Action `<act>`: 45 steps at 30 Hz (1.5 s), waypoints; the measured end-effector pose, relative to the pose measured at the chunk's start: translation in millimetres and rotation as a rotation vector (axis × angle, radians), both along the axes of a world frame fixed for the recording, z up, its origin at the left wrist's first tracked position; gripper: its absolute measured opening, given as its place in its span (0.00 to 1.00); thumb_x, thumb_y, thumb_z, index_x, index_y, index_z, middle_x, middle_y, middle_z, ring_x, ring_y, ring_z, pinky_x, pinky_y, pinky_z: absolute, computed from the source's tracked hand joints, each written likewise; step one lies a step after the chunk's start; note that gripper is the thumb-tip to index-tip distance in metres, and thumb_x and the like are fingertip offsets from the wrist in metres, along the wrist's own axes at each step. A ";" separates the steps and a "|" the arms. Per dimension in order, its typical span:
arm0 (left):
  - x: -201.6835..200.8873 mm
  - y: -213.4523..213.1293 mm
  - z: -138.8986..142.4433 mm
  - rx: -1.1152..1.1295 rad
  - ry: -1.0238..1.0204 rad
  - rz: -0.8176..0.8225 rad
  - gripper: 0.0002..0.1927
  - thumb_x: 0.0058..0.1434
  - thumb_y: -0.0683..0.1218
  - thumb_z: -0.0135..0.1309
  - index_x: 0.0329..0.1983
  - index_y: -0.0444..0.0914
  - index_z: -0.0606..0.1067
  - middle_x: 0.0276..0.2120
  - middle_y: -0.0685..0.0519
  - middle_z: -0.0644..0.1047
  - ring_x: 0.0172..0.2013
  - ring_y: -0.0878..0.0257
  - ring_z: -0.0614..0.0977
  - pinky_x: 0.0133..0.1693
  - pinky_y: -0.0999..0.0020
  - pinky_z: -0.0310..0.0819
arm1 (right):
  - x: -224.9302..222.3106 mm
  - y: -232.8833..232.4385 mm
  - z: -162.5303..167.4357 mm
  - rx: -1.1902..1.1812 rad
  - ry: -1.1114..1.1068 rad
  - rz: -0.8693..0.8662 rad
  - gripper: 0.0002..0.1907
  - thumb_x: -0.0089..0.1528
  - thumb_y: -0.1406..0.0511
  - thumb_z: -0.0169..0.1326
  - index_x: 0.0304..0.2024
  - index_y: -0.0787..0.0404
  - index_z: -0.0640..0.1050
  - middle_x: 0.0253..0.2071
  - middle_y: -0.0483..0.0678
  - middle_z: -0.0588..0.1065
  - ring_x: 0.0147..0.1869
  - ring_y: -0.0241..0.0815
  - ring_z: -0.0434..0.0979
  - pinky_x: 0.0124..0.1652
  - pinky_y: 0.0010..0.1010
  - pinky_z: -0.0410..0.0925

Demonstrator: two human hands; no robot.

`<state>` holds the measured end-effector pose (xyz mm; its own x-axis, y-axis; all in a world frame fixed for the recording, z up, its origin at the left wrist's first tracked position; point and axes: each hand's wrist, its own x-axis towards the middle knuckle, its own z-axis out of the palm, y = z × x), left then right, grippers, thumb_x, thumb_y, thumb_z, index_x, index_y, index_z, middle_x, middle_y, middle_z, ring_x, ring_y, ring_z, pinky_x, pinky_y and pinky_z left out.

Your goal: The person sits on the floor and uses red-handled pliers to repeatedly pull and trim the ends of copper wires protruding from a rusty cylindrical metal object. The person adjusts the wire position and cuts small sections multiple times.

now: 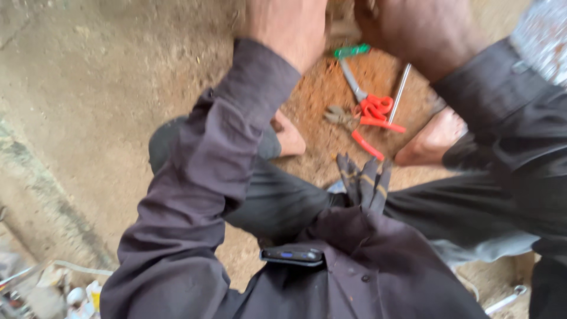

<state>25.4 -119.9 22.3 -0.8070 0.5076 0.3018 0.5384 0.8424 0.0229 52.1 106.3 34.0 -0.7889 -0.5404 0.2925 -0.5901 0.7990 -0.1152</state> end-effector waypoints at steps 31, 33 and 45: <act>-18.0 20.3 50.5 -0.260 -0.361 -0.017 0.34 0.63 0.56 0.56 0.70 0.40 0.65 0.17 0.55 0.75 0.15 0.66 0.74 0.17 0.66 0.73 | -28.3 4.9 11.1 0.048 -0.337 -0.059 0.26 0.70 0.55 0.51 0.65 0.60 0.66 0.14 0.39 0.63 0.12 0.28 0.51 0.12 0.26 0.49; -18.1 15.2 52.0 -0.266 -0.364 -0.034 0.34 0.64 0.58 0.56 0.71 0.41 0.64 0.16 0.57 0.72 0.13 0.68 0.70 0.16 0.68 0.70 | -27.3 12.3 14.9 0.200 -0.379 -0.094 0.27 0.70 0.54 0.49 0.68 0.56 0.64 0.15 0.42 0.65 0.12 0.29 0.51 0.11 0.25 0.50; -4.9 -14.1 62.4 -0.330 -0.154 -0.005 0.29 0.69 0.52 0.54 0.72 0.46 0.65 0.14 0.60 0.68 0.12 0.71 0.69 0.15 0.72 0.64 | -29.2 47.3 17.9 0.315 -0.171 0.004 0.24 0.72 0.57 0.43 0.71 0.45 0.67 0.28 0.48 0.77 0.12 0.26 0.56 0.10 0.21 0.53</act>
